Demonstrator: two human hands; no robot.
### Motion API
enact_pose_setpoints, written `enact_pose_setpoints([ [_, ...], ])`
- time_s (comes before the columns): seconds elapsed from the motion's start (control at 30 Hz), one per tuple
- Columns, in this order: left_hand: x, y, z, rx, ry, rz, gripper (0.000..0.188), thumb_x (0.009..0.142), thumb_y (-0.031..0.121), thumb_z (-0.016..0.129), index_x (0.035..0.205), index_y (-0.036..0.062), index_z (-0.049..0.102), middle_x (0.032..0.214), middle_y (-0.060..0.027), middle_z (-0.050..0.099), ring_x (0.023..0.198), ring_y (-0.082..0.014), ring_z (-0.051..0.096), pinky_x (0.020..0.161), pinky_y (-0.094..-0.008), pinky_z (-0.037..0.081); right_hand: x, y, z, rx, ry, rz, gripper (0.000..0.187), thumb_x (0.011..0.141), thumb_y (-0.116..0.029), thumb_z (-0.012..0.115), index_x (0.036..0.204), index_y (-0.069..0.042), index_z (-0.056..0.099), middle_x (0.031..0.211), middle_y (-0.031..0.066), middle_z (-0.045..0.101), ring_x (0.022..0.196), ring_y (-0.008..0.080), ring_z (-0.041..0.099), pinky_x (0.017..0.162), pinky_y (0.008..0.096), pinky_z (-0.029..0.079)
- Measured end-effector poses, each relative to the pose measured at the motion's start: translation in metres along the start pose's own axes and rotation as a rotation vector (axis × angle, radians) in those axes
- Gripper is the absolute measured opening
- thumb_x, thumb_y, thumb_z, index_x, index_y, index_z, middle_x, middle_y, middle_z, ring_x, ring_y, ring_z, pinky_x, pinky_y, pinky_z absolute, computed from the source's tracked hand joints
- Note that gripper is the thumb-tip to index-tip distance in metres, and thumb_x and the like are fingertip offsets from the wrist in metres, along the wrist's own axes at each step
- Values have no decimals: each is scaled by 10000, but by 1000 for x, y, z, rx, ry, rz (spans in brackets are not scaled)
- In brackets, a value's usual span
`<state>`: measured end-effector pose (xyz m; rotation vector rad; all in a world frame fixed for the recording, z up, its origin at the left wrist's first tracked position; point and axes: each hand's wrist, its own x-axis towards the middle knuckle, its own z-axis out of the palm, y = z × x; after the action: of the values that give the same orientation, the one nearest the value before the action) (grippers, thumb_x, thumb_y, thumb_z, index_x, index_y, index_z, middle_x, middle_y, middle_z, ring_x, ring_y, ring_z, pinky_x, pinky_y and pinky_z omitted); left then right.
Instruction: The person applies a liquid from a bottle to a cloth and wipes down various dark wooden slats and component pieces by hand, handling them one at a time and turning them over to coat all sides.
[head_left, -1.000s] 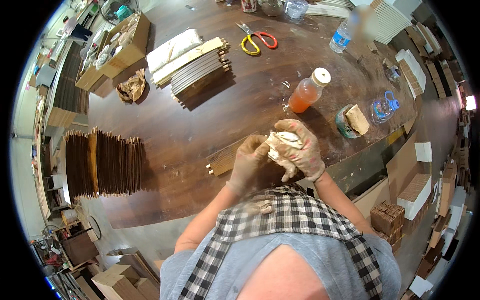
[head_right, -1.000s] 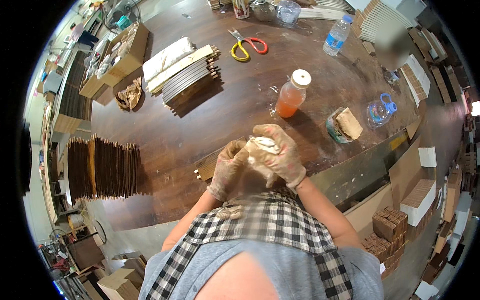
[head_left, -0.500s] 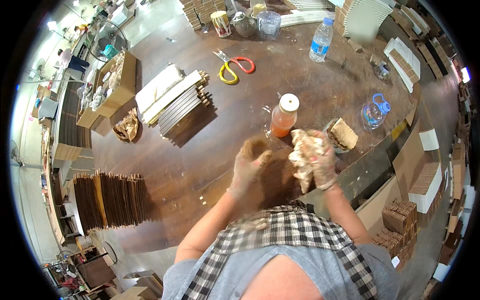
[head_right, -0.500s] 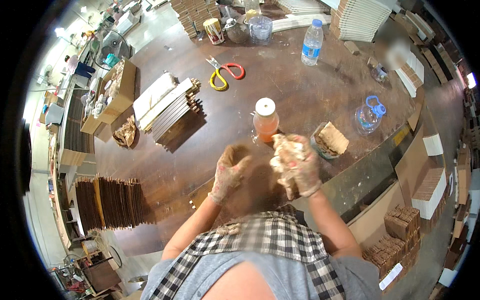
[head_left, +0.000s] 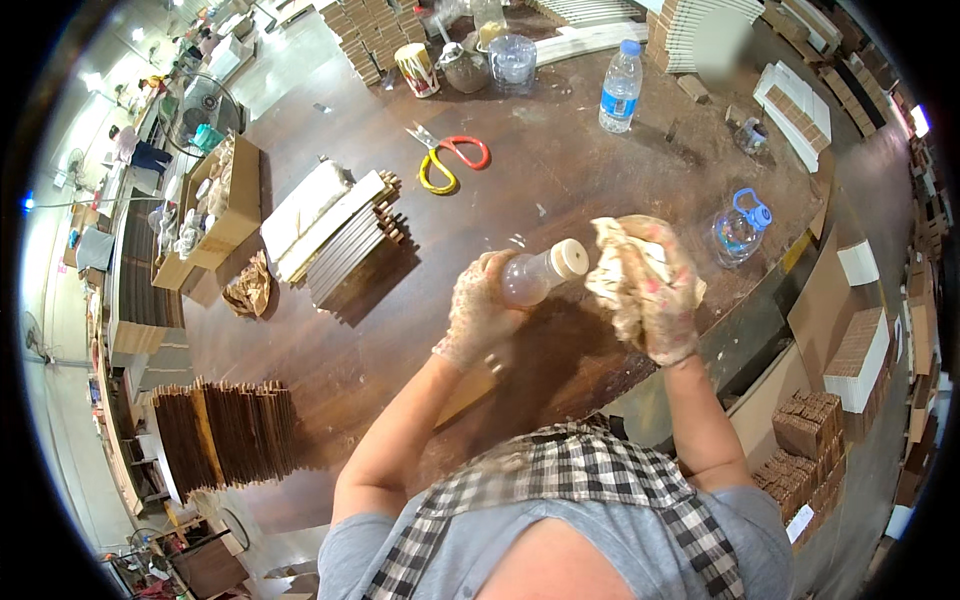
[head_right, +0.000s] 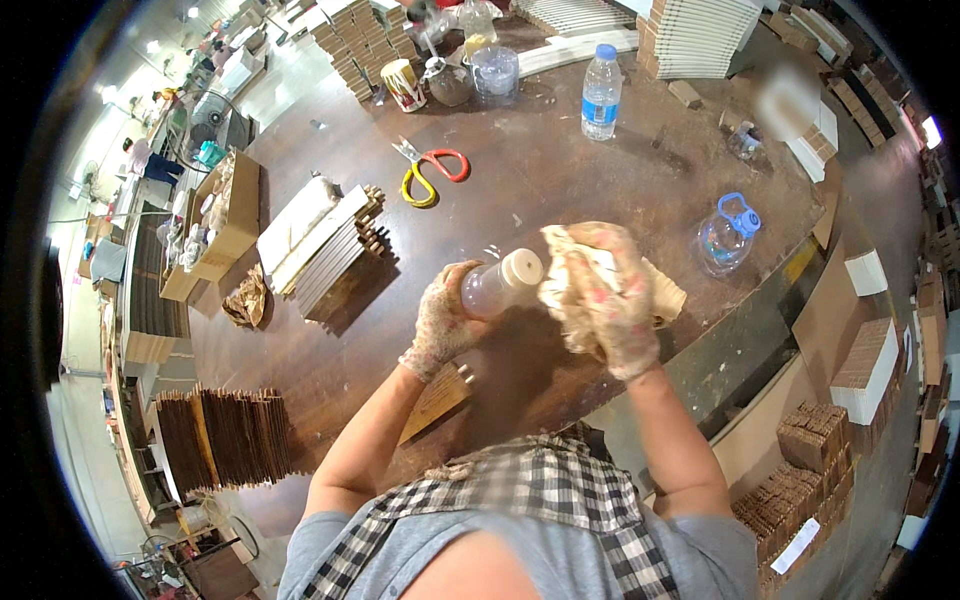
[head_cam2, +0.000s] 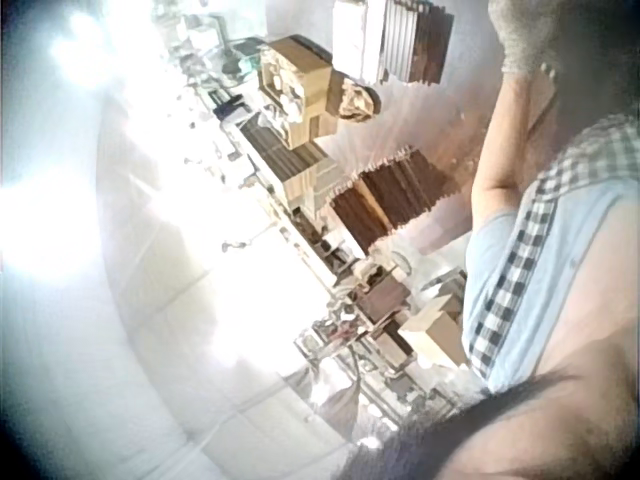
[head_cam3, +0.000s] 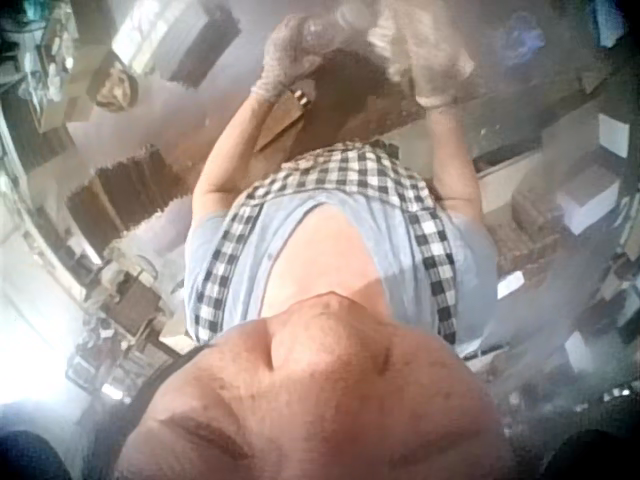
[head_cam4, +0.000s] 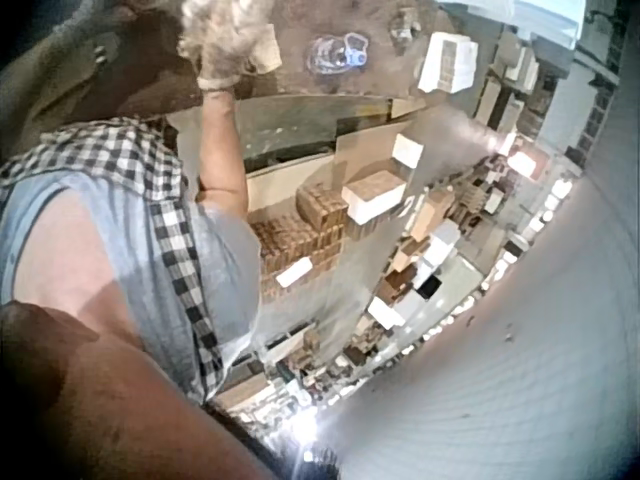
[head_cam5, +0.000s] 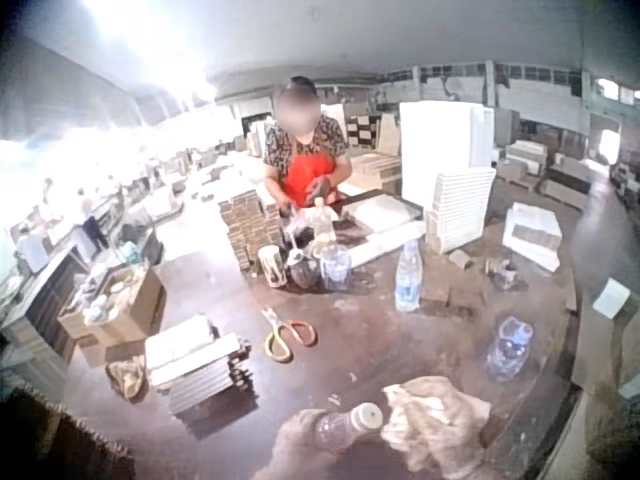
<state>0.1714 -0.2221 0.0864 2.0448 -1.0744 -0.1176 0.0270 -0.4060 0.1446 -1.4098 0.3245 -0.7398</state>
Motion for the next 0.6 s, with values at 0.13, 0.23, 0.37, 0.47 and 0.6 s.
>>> enact_pose_setpoints([
  [0.13,-14,-6,-30,366,-31,38,663,669,274,859,1259,103,609,1157,-140,662,1068,-356,631,905,-469,500,-10,29,32,0,-37,175,150,984,-106,649,1119,-40,660,1132,68,654,1017,159,646,873,289,550],
  [0.23,-14,7,-63,646,-179,1,565,714,213,805,1233,98,614,1089,-106,656,1045,-327,619,880,-470,489,-25,55,46,425,32,430,196,984,-142,658,1157,-50,645,1111,68,675,905,177,685,753,297,598],
  [0.37,2,26,-87,837,-235,179,427,787,92,689,1208,108,619,1012,-92,635,1014,-307,615,911,-449,458,-43,100,63,866,89,560,302,1032,-255,556,1250,-50,590,1094,99,688,892,228,713,696,342,636],
  [0.47,26,44,-92,991,-394,231,408,784,102,683,1187,109,623,991,-79,630,990,-300,618,892,-449,458,-41,110,53,1203,-44,661,365,1042,-327,519,1270,-48,580,1105,106,690,984,261,702,821,397,627],
  [0.6,25,12,-76,788,-149,246,415,758,127,730,1161,147,637,952,-65,632,962,-276,628,852,-439,469,-23,80,55,933,78,544,270,995,-238,629,1207,-79,583,1087,104,678,834,227,712,659,369,635],
])
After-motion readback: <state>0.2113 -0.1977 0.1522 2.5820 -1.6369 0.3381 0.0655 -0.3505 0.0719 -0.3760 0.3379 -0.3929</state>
